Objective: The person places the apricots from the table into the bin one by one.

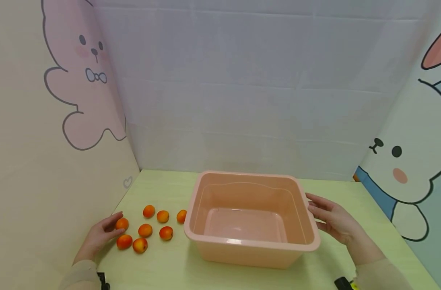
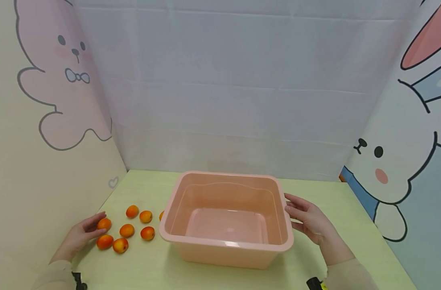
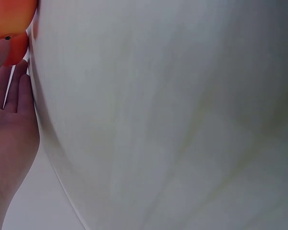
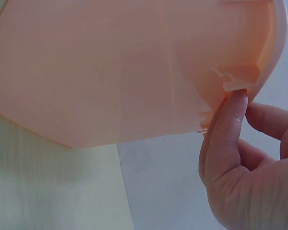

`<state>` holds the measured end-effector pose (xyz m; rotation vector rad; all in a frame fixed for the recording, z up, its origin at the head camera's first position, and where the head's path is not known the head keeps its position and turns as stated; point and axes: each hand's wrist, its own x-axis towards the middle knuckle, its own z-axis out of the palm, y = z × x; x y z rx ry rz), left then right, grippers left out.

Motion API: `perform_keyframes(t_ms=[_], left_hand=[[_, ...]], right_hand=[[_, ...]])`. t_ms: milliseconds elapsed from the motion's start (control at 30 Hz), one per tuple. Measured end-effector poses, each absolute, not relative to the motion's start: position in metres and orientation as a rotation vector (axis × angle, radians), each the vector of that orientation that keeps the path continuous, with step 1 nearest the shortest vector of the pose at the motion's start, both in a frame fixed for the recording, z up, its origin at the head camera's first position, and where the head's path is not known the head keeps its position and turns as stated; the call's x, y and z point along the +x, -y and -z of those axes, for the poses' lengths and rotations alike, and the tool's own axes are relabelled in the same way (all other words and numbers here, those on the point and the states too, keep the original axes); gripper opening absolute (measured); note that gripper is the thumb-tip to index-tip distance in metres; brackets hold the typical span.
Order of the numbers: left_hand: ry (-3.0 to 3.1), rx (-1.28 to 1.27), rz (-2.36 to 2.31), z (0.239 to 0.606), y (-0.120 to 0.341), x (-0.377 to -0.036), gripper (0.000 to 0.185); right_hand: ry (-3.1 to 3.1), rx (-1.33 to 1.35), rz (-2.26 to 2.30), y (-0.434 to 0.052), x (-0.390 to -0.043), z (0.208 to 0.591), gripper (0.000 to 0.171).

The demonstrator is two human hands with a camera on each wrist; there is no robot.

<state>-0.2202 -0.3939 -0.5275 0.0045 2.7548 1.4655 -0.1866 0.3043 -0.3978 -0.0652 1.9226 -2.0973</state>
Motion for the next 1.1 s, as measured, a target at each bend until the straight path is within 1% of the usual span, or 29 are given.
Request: perform_keyframes(t_ms=[333, 600, 933, 1100], left_hand=[[-2.741, -0.112, -1.384, 0.525, 0.393, -0.221, 0.067], [-2.770, -0.122, -1.348, 0.520, 0.396, -0.219, 0.067], [-2.801, -0.177, -1.400, 0.505, 0.393, -0.218, 0.074], [-2.862, -0.141, -1.426, 0.493, 0.385, -0.221, 0.071]], right_hand=[[-1.916, -0.081, 2.106, -0.305, -0.187, 0.398, 0.062], [-1.952, -0.032, 2.083, -0.301, -0.188, 0.396, 0.069], [-1.985, -0.014, 2.072, -0.297, -0.187, 0.395, 0.069], [-2.010, -0.007, 2.068, -0.295, -0.186, 0.395, 0.068]])
